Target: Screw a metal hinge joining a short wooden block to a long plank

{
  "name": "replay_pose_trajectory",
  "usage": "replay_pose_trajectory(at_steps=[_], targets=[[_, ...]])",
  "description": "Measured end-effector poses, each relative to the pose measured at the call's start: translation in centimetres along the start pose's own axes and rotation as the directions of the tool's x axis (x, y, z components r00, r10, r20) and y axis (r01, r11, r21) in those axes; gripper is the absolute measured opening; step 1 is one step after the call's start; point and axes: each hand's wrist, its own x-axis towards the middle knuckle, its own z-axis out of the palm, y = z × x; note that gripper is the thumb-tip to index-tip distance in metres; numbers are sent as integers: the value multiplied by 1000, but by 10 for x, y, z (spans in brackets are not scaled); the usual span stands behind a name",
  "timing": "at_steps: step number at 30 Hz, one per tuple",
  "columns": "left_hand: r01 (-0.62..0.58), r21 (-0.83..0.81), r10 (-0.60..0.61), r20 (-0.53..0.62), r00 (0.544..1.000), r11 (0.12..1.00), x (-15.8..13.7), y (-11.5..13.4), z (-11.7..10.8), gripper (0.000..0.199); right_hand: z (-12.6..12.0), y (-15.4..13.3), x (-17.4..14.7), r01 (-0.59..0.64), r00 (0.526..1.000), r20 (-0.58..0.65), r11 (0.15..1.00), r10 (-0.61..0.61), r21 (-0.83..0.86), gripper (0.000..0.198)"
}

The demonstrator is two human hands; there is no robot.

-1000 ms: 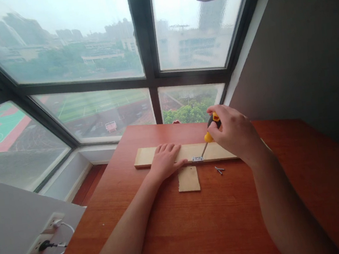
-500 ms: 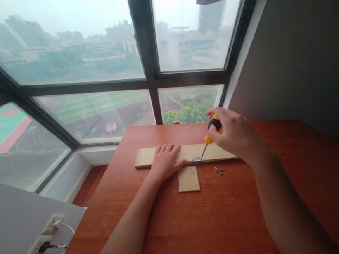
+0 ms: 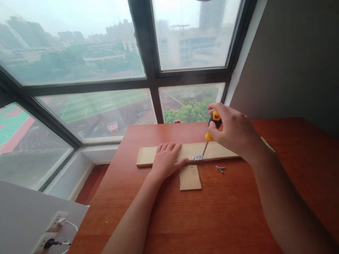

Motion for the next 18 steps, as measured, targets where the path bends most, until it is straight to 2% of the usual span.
replay_pose_trajectory(at_steps=[4, 7, 10, 15, 18], targets=[[1, -2, -1, 2, 1000, 1000, 0, 0, 0, 56, 0, 1, 1, 26, 1000, 3, 999, -26, 27, 31], [2, -3, -2, 3, 1000, 1000, 0, 0, 1, 56, -1, 1, 1, -9, 1000, -9, 999, 9, -31, 27], [1, -3, -1, 5, 1000, 1000, 0, 0, 0, 57, -3, -1, 0, -41, 999, 0, 999, 41, -17, 25], [7, -18, -7, 12, 1000, 1000, 0, 0, -1, 56, -5, -3, -1, 13, 999, 28, 999, -14, 47, 37], [12, -23, -11, 14, 1000, 1000, 0, 1, -1, 55, -4, -1, 0, 41, 998, 36, 997, -43, 61, 31]])
